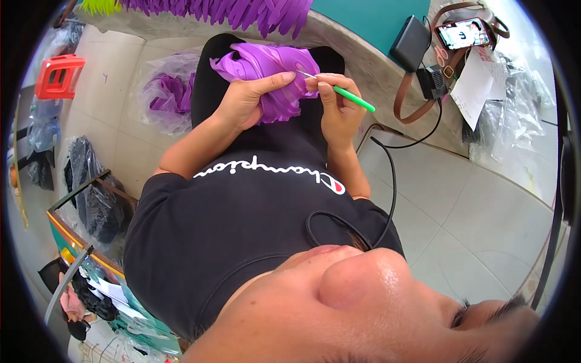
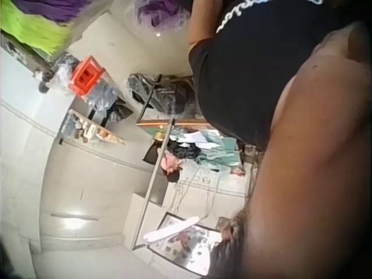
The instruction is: Use a crochet tool to pull purple synthetic hair fibers through a mesh wig base.
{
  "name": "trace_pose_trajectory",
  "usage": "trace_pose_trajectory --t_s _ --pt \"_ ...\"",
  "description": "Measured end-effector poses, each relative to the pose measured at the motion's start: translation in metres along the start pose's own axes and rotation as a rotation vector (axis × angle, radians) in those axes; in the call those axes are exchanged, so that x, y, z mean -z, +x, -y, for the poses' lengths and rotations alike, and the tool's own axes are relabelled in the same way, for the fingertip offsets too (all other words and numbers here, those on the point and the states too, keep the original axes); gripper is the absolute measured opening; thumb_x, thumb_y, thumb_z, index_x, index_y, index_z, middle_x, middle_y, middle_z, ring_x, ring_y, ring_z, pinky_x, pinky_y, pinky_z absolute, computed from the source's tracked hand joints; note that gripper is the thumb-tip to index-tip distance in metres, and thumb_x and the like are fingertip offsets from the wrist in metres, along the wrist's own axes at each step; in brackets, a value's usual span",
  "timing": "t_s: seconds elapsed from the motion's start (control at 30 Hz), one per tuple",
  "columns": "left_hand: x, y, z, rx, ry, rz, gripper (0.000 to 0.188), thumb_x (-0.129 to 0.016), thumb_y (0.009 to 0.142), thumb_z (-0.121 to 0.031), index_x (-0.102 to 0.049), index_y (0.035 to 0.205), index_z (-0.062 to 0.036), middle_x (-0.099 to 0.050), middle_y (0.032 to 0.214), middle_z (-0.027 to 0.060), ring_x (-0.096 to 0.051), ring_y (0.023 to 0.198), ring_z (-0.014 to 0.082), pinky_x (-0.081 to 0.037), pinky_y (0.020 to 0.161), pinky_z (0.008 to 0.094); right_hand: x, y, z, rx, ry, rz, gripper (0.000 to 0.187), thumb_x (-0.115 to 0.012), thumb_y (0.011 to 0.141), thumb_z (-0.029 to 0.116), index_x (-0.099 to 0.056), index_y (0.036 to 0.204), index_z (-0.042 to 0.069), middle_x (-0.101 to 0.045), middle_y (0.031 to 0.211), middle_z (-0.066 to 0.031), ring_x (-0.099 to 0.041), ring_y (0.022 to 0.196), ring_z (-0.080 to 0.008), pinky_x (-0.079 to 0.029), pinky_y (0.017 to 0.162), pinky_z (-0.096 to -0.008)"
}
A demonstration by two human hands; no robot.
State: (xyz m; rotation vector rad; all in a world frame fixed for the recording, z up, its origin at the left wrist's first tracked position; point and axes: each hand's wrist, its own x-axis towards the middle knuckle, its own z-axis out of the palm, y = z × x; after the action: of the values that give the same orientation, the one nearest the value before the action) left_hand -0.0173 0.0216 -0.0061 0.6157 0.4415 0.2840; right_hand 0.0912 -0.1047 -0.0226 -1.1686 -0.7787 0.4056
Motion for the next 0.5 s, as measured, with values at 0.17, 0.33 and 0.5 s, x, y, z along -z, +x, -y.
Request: trace_pose_trajectory --t_s 0.17,0.33,0.5 --pt "0.004 0.001 0.003 -0.049 -0.002 0.015 0.026 -0.062 0.086 -0.004 -0.057 0.111 -0.0008 -0.063 0.104 0.0097 -0.063 0.097 0.0196 -0.051 0.087 0.0348 -0.002 0.0 -0.003 -0.01 0.047 -0.032 0.013 -0.057 0.091 0.006 -0.057 0.098 -0.004 -0.065 0.092 -0.0152 -0.065 0.08 -0.0191 -0.053 0.074 -0.0295" --pt "0.008 0.003 0.008 -0.106 0.017 0.003 0.025 -0.062 0.086 -0.002 -0.058 0.111 -0.0004 -0.063 0.105 0.0088 -0.062 0.097 0.0182 -0.05 0.087 0.0329 -0.004 0.002 -0.003 -0.031 0.035 -0.053 0.01 -0.059 0.09 0.005 -0.059 0.095 -0.003 -0.066 0.086 -0.013 -0.064 0.077 -0.0179 -0.052 0.072 -0.0274" --pt "0.008 0.004 0.015 -0.225 0.19 -0.044 0.026 -0.063 0.084 0.001 -0.06 0.11 -0.0004 -0.065 0.103 0.0085 -0.063 0.095 0.0173 -0.05 0.086 0.0316 0.006 0.016 -0.003 0.423 -0.628 -0.098 0.003 -0.065 0.084 0.001 -0.065 0.087 0.001 -0.066 0.081 -0.0102 -0.063 0.073 -0.0159 -0.048 0.063 -0.0228"
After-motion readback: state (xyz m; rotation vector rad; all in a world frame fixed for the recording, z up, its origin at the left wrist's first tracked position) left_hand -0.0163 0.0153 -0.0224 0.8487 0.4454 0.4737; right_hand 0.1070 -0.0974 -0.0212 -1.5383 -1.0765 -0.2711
